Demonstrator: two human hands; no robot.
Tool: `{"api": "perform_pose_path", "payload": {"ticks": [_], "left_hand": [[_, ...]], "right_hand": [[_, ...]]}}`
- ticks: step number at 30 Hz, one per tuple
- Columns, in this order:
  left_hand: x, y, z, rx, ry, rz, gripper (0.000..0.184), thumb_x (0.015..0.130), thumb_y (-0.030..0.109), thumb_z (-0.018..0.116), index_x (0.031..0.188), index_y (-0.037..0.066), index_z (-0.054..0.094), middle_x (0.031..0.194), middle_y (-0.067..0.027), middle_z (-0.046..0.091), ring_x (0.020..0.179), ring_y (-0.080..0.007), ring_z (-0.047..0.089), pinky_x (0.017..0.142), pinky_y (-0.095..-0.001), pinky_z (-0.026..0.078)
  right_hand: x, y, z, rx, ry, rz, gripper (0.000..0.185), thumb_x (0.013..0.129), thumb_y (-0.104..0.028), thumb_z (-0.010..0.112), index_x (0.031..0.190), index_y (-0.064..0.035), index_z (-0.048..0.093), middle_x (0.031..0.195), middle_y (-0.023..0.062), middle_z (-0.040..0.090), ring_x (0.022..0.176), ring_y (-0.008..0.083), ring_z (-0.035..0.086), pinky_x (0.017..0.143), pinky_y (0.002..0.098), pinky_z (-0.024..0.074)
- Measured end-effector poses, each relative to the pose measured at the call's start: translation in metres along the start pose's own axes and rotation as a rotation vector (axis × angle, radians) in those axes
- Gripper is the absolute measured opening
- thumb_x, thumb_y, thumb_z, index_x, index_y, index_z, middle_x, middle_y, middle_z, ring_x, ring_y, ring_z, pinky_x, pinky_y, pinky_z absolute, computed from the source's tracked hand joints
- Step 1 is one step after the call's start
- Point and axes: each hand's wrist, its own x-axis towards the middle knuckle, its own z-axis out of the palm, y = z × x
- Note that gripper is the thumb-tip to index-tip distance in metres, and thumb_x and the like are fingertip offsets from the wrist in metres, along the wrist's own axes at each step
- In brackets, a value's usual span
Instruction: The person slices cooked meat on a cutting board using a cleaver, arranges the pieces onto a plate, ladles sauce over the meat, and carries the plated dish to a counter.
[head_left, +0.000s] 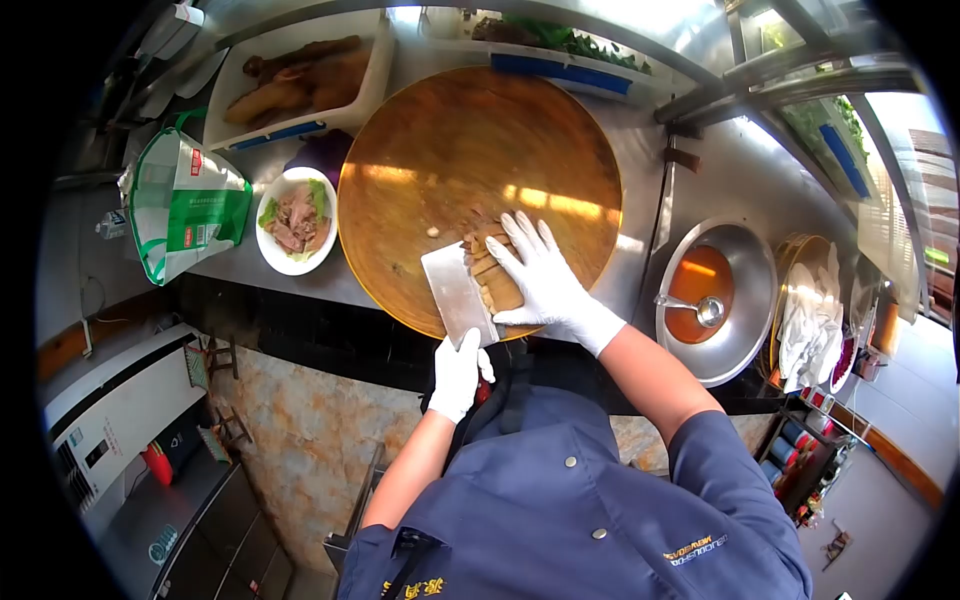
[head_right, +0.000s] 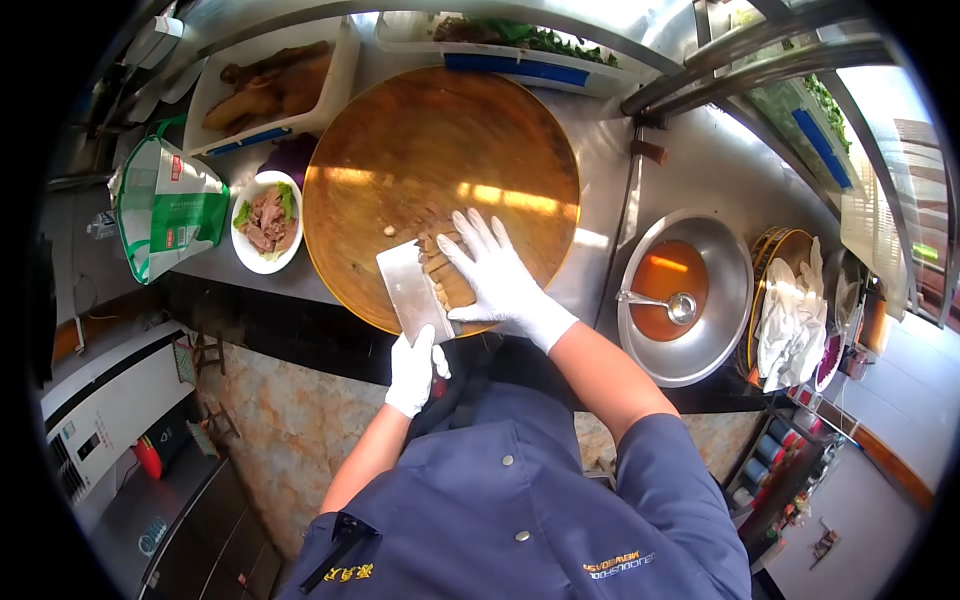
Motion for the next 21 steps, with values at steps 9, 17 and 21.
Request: {"api": "perform_pose_path", "payload": {"ticks": [9,17,21], "left_hand": [[0.005,0.019,0.008,0.041,-0.053,-0.072,0.018,0.104,0.024,0.061,0.104,0.007,0.055,0.061,-0.0042,0.054,0.044,-0.0159,0.052,0.042,-0.0331,0.047],[0.003,0.026,0.009,0.196,-0.015,-0.008,0.019,0.105,0.023,0.06,0.101,0.005,0.058,0.061,-0.0043,0.056,0.046,-0.0149,0.053,0.044,-0.0312,0.046],[0.004,0.013,0.026,0.141,0.005,0.01,0.019,0.105,0.022,0.058,0.106,0.003,0.058,0.061,-0.0046,0.056,0.045,-0.0145,0.052,0.043,-0.0314,0.047]], "right_hand": [[-0.006,0.044,-0.006,0.109,-0.022,-0.262,0.098,0.075,-0.047,0.08,0.156,-0.0083,0.04,0.163,0.0285,0.03,0.151,0.049,0.028,0.126,0.0533,0.0216],[-0.009,0.022,-0.005,0.056,0.066,-0.12,0.09,0.083,-0.058,0.07,0.154,-0.0089,0.044,0.162,0.0277,0.033,0.15,0.0484,0.029,0.126,0.0548,0.0212],[-0.001,0.005,0.016,0.062,0.164,0.029,0.084,0.084,-0.054,0.071,0.152,-0.0089,0.048,0.159,0.0266,0.037,0.15,0.0467,0.031,0.125,0.0557,0.0223]]}}
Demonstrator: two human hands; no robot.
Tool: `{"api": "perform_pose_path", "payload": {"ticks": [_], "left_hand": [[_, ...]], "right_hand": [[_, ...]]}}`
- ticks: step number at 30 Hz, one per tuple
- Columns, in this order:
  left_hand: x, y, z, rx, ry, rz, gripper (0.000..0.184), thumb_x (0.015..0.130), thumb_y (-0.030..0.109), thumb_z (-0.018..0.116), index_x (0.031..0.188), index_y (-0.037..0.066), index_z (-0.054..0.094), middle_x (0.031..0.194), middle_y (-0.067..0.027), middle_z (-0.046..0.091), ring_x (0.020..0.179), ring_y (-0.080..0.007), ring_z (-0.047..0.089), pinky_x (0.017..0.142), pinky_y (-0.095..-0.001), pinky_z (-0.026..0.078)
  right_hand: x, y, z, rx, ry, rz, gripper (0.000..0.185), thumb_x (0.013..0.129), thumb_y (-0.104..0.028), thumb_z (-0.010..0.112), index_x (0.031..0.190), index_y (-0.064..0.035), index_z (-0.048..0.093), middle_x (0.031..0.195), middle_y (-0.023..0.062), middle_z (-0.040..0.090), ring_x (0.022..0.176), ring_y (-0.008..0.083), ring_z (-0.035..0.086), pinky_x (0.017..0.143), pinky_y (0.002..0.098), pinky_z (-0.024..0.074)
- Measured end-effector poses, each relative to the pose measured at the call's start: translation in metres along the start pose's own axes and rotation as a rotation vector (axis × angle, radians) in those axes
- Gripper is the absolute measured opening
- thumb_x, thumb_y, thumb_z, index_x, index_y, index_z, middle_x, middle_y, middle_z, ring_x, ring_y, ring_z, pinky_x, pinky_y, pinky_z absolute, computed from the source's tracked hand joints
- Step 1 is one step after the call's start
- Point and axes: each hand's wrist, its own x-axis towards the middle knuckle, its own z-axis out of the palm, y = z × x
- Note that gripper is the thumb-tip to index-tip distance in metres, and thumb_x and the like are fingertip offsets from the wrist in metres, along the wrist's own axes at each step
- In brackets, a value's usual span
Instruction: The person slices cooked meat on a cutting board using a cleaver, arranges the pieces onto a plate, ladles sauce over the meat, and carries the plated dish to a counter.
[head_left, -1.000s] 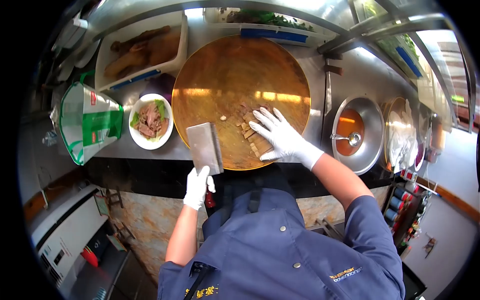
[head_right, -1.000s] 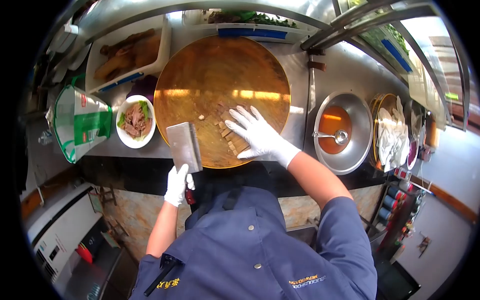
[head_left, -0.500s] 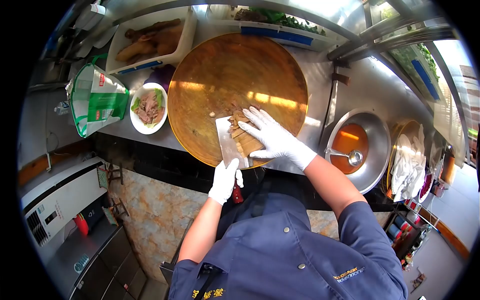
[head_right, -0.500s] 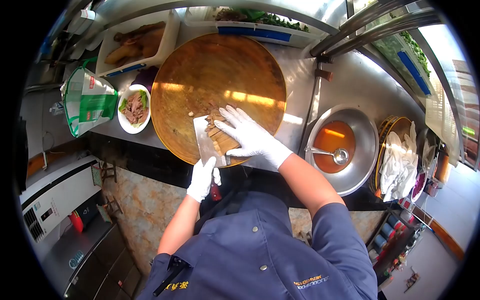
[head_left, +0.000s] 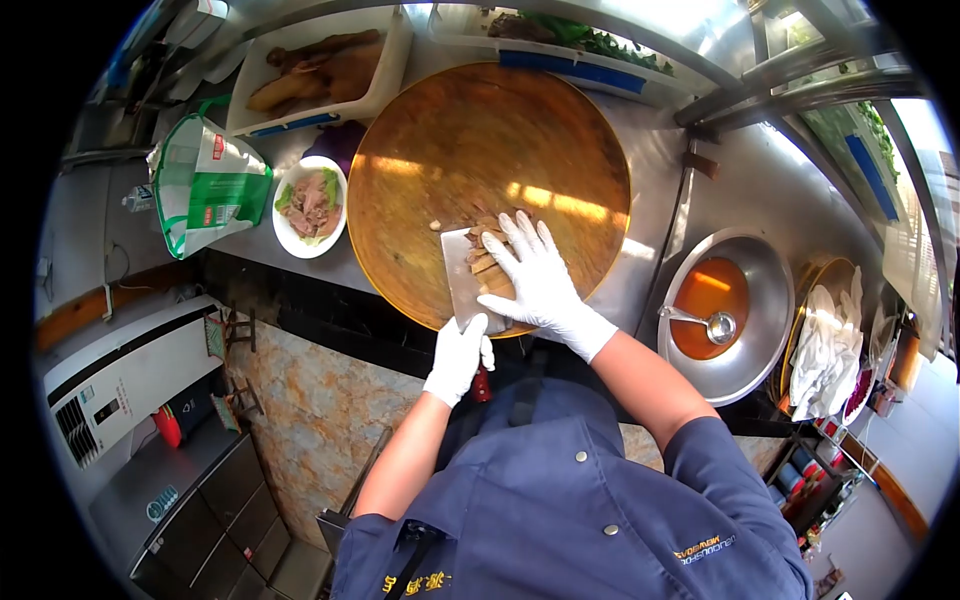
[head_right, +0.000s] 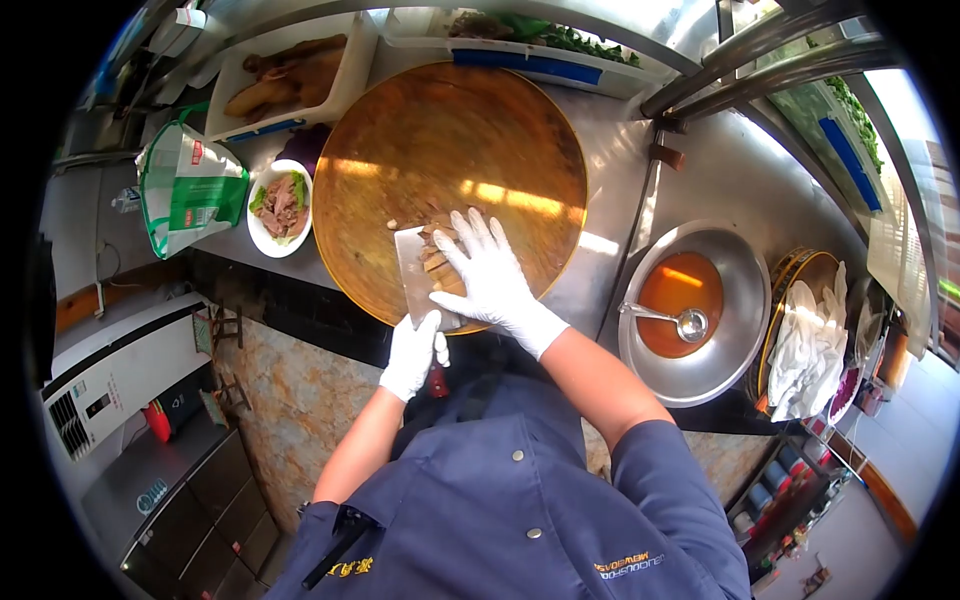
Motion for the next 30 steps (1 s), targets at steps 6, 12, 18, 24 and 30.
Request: {"api": "perform_pose_path", "payload": {"ticks": [6,12,18,24,30], "left_hand": [[0.016,0.016,0.015,0.002,-0.156,-0.022,0.018,0.106,0.021,0.057,0.102,0.004,0.056,0.059,-0.0038,0.055,0.044,-0.0145,0.05,0.043,-0.0312,0.044],[0.003,0.061,-0.056,-0.095,-0.175,0.041,0.017,0.106,0.022,0.056,0.101,0.005,0.056,0.061,-0.0033,0.056,0.045,-0.0139,0.051,0.044,-0.0306,0.044],[0.025,0.142,-0.228,-0.066,-0.023,0.166,0.019,0.106,0.021,0.054,0.102,0.003,0.057,0.057,-0.0046,0.056,0.042,-0.014,0.052,0.04,-0.0294,0.044],[0.082,0.188,-0.336,0.002,-0.026,0.058,0.018,0.106,0.022,0.057,0.102,0.004,0.058,0.059,-0.0022,0.054,0.043,-0.0122,0.049,0.04,-0.0294,0.044],[0.067,0.207,-0.399,0.055,0.003,-0.05,0.017,0.106,0.019,0.058,0.109,0.002,0.06,0.062,-0.0014,0.053,0.045,-0.0102,0.049,0.041,-0.0288,0.044]], "right_hand": [[-0.003,0.001,0.013,0.193,0.192,0.188,0.075,0.082,-0.041,0.076,0.147,-0.0102,0.055,0.157,0.0265,0.041,0.149,0.046,0.035,0.121,0.0522,0.034],[0.062,-0.065,0.034,0.23,0.4,0.114,0.065,0.074,-0.028,0.081,0.135,-0.011,0.066,0.153,0.0254,0.046,0.143,0.0506,0.041,0.114,0.0536,0.0433],[0.219,-0.175,0.111,0.276,0.393,-0.032,0.065,0.074,-0.03,0.083,0.134,-0.0119,0.066,0.153,0.0268,0.045,0.143,0.0497,0.042,0.115,0.0526,0.0424],[0.311,-0.201,0.19,0.371,0.322,0.14,0.062,0.078,-0.028,0.081,0.134,-0.0064,0.066,0.152,0.0256,0.047,0.139,0.0462,0.048,0.117,0.0477,0.0405],[0.321,-0.206,0.208,0.027,0.243,0.171,0.055,0.08,-0.03,0.077,0.131,-0.0111,0.067,0.148,0.0233,0.05,0.141,0.0466,0.044,0.117,0.0532,0.0376]]}}
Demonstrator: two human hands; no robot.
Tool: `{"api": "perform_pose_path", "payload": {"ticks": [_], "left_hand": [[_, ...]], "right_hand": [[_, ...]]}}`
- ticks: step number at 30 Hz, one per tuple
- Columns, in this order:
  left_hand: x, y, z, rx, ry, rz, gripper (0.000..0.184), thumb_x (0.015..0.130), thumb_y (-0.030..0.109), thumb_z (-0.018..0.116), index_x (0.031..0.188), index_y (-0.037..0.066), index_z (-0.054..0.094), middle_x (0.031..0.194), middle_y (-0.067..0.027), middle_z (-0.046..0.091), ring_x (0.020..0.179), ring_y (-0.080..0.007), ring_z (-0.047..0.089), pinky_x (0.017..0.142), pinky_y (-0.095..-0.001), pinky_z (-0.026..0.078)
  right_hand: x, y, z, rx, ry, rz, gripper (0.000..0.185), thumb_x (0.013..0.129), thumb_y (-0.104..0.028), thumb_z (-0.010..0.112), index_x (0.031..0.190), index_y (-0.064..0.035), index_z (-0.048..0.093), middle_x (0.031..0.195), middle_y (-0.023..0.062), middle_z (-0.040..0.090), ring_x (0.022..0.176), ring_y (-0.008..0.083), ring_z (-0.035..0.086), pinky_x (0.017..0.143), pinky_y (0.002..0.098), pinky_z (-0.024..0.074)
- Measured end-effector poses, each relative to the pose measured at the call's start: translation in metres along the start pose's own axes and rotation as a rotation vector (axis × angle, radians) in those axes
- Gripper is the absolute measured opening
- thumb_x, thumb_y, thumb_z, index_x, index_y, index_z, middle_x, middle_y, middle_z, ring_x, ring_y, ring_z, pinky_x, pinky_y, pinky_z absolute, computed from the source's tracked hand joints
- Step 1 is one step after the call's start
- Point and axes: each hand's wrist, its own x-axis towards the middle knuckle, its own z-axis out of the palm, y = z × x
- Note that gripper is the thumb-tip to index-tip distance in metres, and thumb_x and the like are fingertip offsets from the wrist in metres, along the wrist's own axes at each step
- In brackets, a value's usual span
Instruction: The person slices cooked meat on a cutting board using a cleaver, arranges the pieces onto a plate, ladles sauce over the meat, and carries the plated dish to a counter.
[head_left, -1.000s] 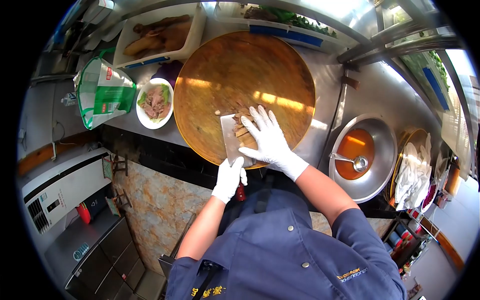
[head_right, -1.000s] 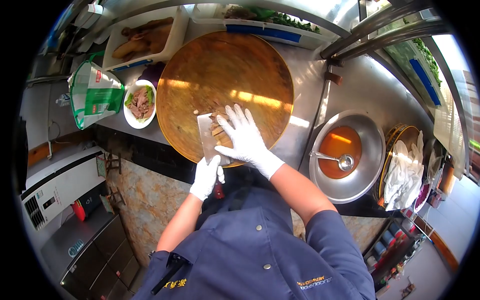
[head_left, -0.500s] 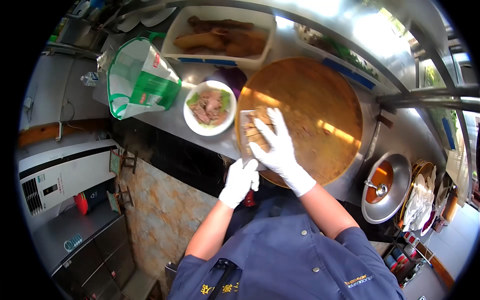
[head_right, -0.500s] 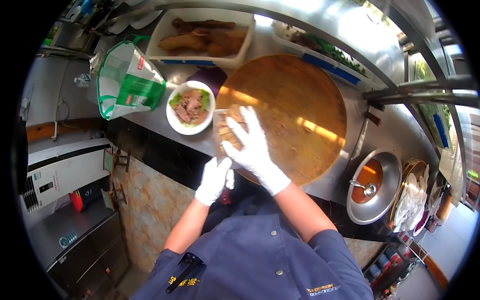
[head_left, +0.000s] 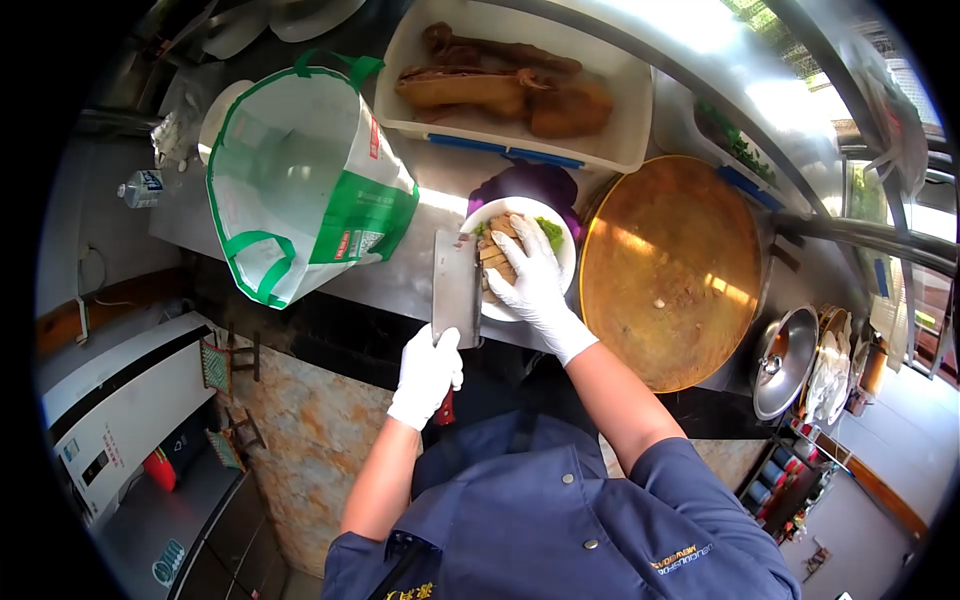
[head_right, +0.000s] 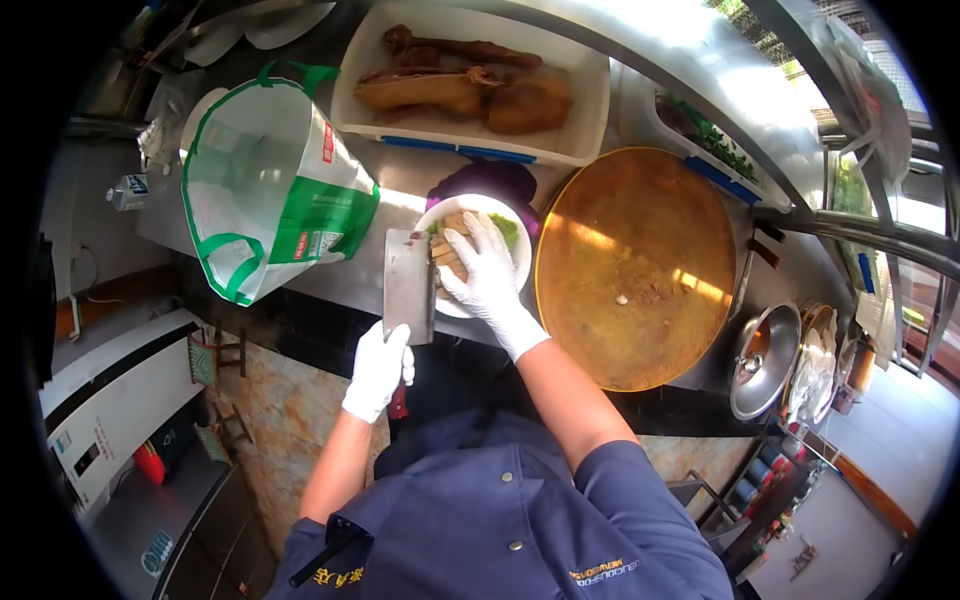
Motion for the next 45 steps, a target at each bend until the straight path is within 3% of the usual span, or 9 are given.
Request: {"api": "perform_pose_path", "payload": {"ticks": [7,13,18,22,27,32,38,42,45], "left_hand": [[-0.011,0.028,-0.035,0.362,0.029,0.105,0.027,0.102,0.023,0.06,0.105,-0.004,0.064,0.068,-0.0096,0.063,0.048,-0.0149,0.059,0.048,-0.0332,0.049],[-0.012,0.023,-0.036,0.908,0.189,0.573,0.028,0.101,0.023,0.056,0.094,-0.004,0.059,0.07,-0.0203,0.064,0.051,-0.0251,0.064,0.051,-0.0395,0.05],[-0.026,0.042,-0.018,0.311,-0.085,0.095,0.019,0.104,0.021,0.056,0.096,0.003,0.058,0.064,-0.0055,0.058,0.047,-0.0137,0.055,0.043,-0.0316,0.044],[-0.031,0.042,-0.005,0.108,-0.061,0.066,0.013,0.104,0.019,0.056,0.103,0.006,0.056,0.064,-0.0015,0.054,0.046,-0.0111,0.052,0.041,-0.0284,0.044],[-0.061,0.041,0.001,0.158,-0.018,0.181,0.014,0.105,0.019,0.055,0.103,0.006,0.057,0.062,-0.0007,0.053,0.045,-0.011,0.051,0.04,-0.0286,0.044],[-0.064,0.013,0.078,0.258,-0.134,0.195,0.017,0.104,0.019,0.057,0.099,0.002,0.057,0.062,-0.0045,0.056,0.044,-0.0132,0.051,0.041,-0.0301,0.045],[-0.042,-0.058,0.167,0.303,-0.221,0.107,0.019,0.105,0.02,0.057,0.099,0.002,0.059,0.064,-0.0045,0.057,0.048,-0.0131,0.053,0.045,-0.0297,0.045],[-0.015,-0.093,0.205,0.15,-0.163,0.067,0.017,0.105,0.02,0.056,0.099,0.005,0.058,0.065,-0.0041,0.057,0.048,-0.0143,0.053,0.045,-0.0309,0.046],[-0.007,-0.087,0.234,0.126,-0.192,0.059,0.017,0.105,0.022,0.057,0.101,0.006,0.057,0.065,-0.0039,0.056,0.048,-0.0149,0.053,0.045,-0.0315,0.046]], "right_hand": [[0.007,-0.017,-0.012,-0.177,-0.056,-0.049,0.058,0.086,-0.029,0.07,0.139,-0.0065,0.06,0.151,0.0222,0.049,0.143,0.0443,0.043,0.118,0.0577,0.0334],[0.004,-0.022,-0.029,-0.182,0.033,-0.056,0.056,0.09,-0.018,0.063,0.142,-0.0003,0.054,0.151,0.0225,0.05,0.144,0.0438,0.042,0.118,0.057,0.0328],[-0.022,-0.082,-0.074,-0.062,-0.219,-0.355,0.064,0.094,-0.037,0.063,0.146,-0.0015,0.052,0.158,0.0194,0.045,0.148,0.0375,0.04,0.123,0.0543,0.0274],[-0.032,-0.046,-0.041,-0.223,-0.244,-0.117,0.069,0.1,-0.049,0.053,0.147,0.0022,0.05,0.158,0.0245,0.042,0.148,0.041,0.039,0.123,0.0587,0.0234],[-0.072,-0.018,-0.117,0.032,0.007,-0.17,0.05,0.095,-0.017,0.065,0.142,-0.002,0.056,0.153,0.0245,0.048,0.143,0.0421,0.045,0.119,0.0571,0.0333],[-0.167,0.151,-0.2,-0.232,0.409,0.239,0.042,0.093,-0.006,0.062,0.135,-0.0024,0.061,0.147,0.0225,0.055,0.139,0.0425,0.049,0.118,0.0503,0.0382],[-0.177,0.249,-0.25,-0.125,0.345,0.242,0.039,0.088,-0.002,0.062,0.127,-0.0004,0.063,0.127,0.0256,0.063,0.123,0.0452,0.057,0.106,0.0492,0.0463],[-0.188,0.216,-0.23,-0.068,0.199,0.04,0.04,0.086,-0.001,0.063,0.125,-0.0015,0.065,0.134,0.0251,0.062,0.13,0.045,0.055,0.113,0.0487,0.0443],[-0.211,0.204,-0.224,0.088,0.261,0.18,0.045,0.086,-0.002,0.063,0.131,-0.0005,0.063,0.143,0.0269,0.056,0.137,0.0449,0.05,0.116,0.0508,0.0412]]}}
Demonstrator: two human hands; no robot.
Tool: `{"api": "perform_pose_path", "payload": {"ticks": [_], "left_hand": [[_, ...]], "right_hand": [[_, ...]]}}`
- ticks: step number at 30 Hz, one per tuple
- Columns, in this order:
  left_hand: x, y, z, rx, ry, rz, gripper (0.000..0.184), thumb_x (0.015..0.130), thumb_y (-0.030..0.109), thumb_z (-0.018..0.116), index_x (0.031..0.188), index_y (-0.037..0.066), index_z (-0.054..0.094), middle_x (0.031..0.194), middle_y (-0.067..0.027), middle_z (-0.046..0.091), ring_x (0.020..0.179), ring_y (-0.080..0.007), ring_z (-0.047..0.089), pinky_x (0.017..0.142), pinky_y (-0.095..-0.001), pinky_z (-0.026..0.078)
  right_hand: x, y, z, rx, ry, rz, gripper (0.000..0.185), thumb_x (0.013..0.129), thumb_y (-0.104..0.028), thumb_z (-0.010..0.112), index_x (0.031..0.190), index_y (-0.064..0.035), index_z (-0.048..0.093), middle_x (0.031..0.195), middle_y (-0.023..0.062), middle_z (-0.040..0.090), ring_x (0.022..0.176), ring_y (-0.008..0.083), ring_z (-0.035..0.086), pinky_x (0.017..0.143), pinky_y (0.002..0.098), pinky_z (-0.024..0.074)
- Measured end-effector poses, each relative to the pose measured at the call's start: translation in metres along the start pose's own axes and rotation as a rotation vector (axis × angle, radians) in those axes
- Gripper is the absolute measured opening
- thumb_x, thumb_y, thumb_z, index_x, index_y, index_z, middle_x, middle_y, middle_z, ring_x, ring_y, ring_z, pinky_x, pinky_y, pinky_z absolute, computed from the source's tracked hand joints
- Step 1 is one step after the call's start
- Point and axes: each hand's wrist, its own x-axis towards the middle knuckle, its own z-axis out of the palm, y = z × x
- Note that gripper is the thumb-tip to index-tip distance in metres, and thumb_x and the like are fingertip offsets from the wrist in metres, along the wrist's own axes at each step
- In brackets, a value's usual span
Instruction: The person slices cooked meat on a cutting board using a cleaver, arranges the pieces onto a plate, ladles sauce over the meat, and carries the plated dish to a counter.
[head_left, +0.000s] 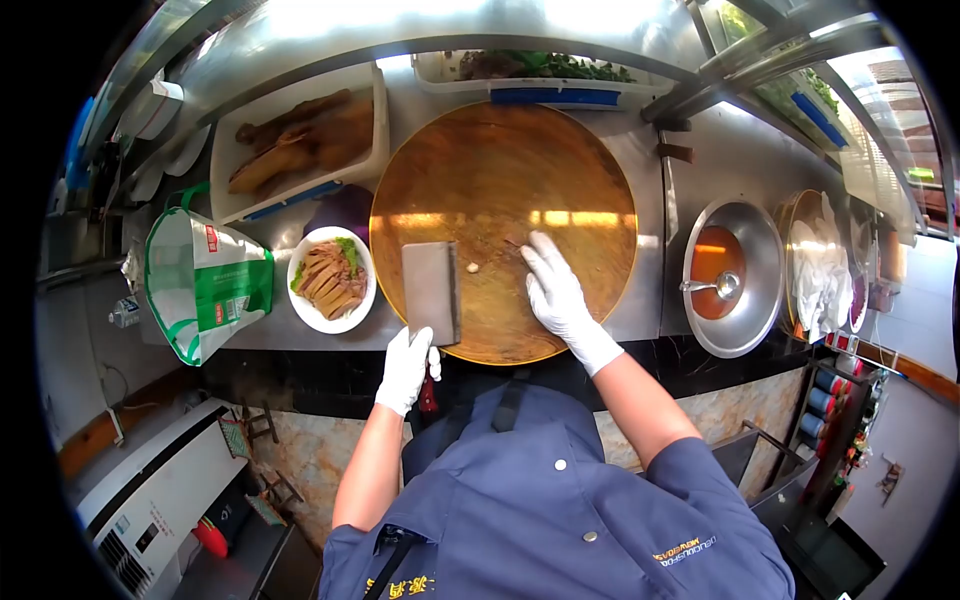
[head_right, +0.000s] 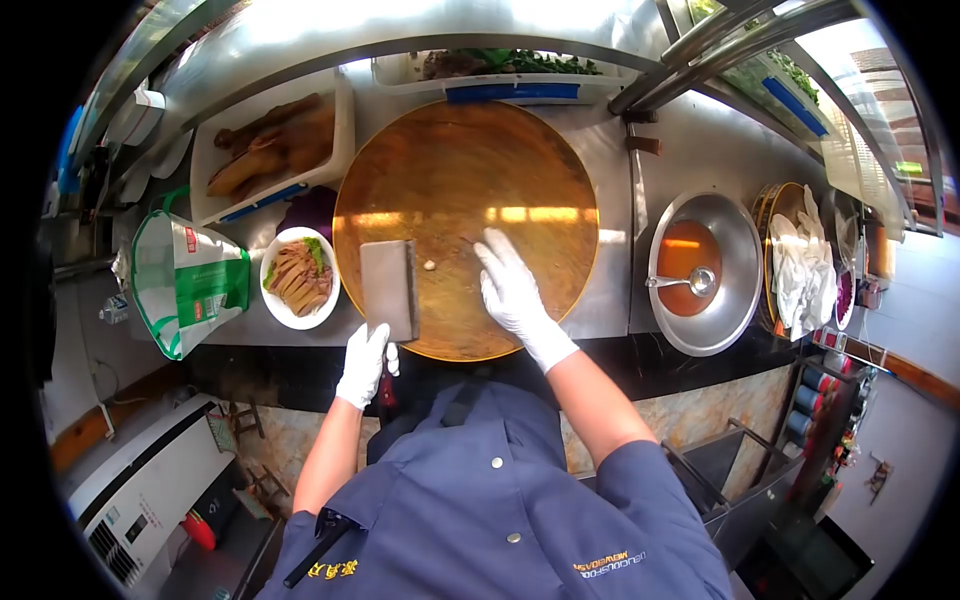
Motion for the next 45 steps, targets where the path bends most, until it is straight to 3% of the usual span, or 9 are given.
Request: {"api": "perform_pose_path", "payload": {"ticks": [11,17,26,30,33,37,42,43,45], "left_hand": [[0.018,0.01,0.1,0.053,-0.23,-0.057,0.02,0.105,0.023,0.058,0.1,0.004,0.056,0.066,-0.003,0.056,0.051,-0.0129,0.051,0.048,-0.0295,0.044],[-0.049,0.045,-0.018,-0.167,0.097,0.043,0.018,0.105,0.022,0.059,0.096,0.008,0.051,0.064,-0.003,0.054,0.047,-0.0128,0.05,0.043,-0.0295,0.044],[-0.067,0.082,-0.209,-0.092,0.265,0.08,0.016,0.104,0.02,0.058,0.095,0.007,0.054,0.062,-0.0027,0.055,0.045,-0.012,0.051,0.041,-0.0293,0.045],[-0.068,0.088,-0.268,-0.063,0.232,0.052,0.014,0.105,0.018,0.056,0.097,0.006,0.056,0.063,-0.0017,0.054,0.046,-0.0112,0.051,0.042,-0.0289,0.044],[-0.058,0.095,-0.292,0.007,0.197,0.046,0.014,0.105,0.017,0.057,0.099,0.005,0.057,0.063,-0.0022,0.055,0.046,-0.0114,0.051,0.042,-0.0291,0.044],[-0.041,0.106,-0.3,0.135,0.115,0.032,0.015,0.104,0.016,0.058,0.101,0.002,0.057,0.064,-0.0035,0.056,0.046,-0.0123,0.051,0.042,-0.0294,0.044],[-0.018,0.148,-0.259,0.058,-0.19,-0.012,0.016,0.104,0.017,0.058,0.104,0.001,0.056,0.065,-0.0038,0.056,0.048,-0.0122,0.051,0.044,-0.0291,0.043],[-0.007,0.153,-0.246,0.155,-0.234,-0.004,0.013,0.102,0.014,0.058,0.105,0.001,0.056,0.064,-0.007,0.057,0.048,-0.0203,0.054,0.047,-0.0345,0.047],[0.025,0.146,-0.219,0.688,-0.401,0.533,0.026,0.102,0.025,0.055,0.107,0.0,0.057,0.07,-0.0119,0.061,0.057,-0.0236,0.062,0.053,-0.0371,0.051]], "right_hand": [[0.004,-0.02,0.041,-0.035,0.051,0.16,0.053,0.096,-0.001,0.05,0.148,0.0073,0.045,0.161,0.0295,0.034,0.151,0.0476,0.029,0.125,0.0481,0.026],[0.048,-0.131,0.134,0.196,-0.071,-0.161,0.048,0.091,0.006,0.05,0.137,0.0023,0.059,0.151,0.0271,0.05,0.144,0.0426,0.045,0.119,0.0467,0.0378],[0.09,-0.186,0.246,0.359,-0.028,0.212,0.037,0.095,0.002,0.053,0.129,0.0004,0.067,0.142,0.0249,0.06,0.138,0.0349,0.054,0.118,0.0389,0.0398],[0.104,-0.201,0.223,0.197,0.012,0.192,0.024,0.09,0.0,0.064,0.113,0.0003,0.07,0.112,0.0171,0.07,0.107,0.0322,0.067,0.097,0.039,0.0523],[0.109,-0.213,0.207,0.115,-0.281,0.282,0.02,0.089,0.0,0.065,0.109,-0.0017,0.072,0.106,0.016,0.07,0.104,0.0327,0.068,0.093,0.0393,0.0533],[0.114,-0.209,0.201,0.22,-0.089,0.213,0.018,0.089,0.001,0.065,0.105,-0.0019,0.073,0.101,0.0137,0.071,0.098,0.0264,0.069,0.09,0.0342,0.0543],[0.093,-0.197,0.158,0.773,0.082,0.765,0.016,0.099,-0.007,0.061,0.112,0.0013,0.067,0.088,0.0008,0.063,0.072,0.008,0.057,0.066,0.0231,0.0498],[0.082,-0.189,0.146,0.782,0.101,0.811,0.018,0.101,-0.01,0.062,0.113,0.0018,0.067,0.085,0.0002,0.061,0.07,0.0087,0.056,0.065,0.0242,0.0502],[0.06,-0.174,0.128,0.724,0.21,0.768,0.021,0.101,-0.012,0.065,0.117,0.0019,0.066,0.082,0.0,0.058,0.069,0.0087,0.055,0.065,0.025,0.0507]]}}
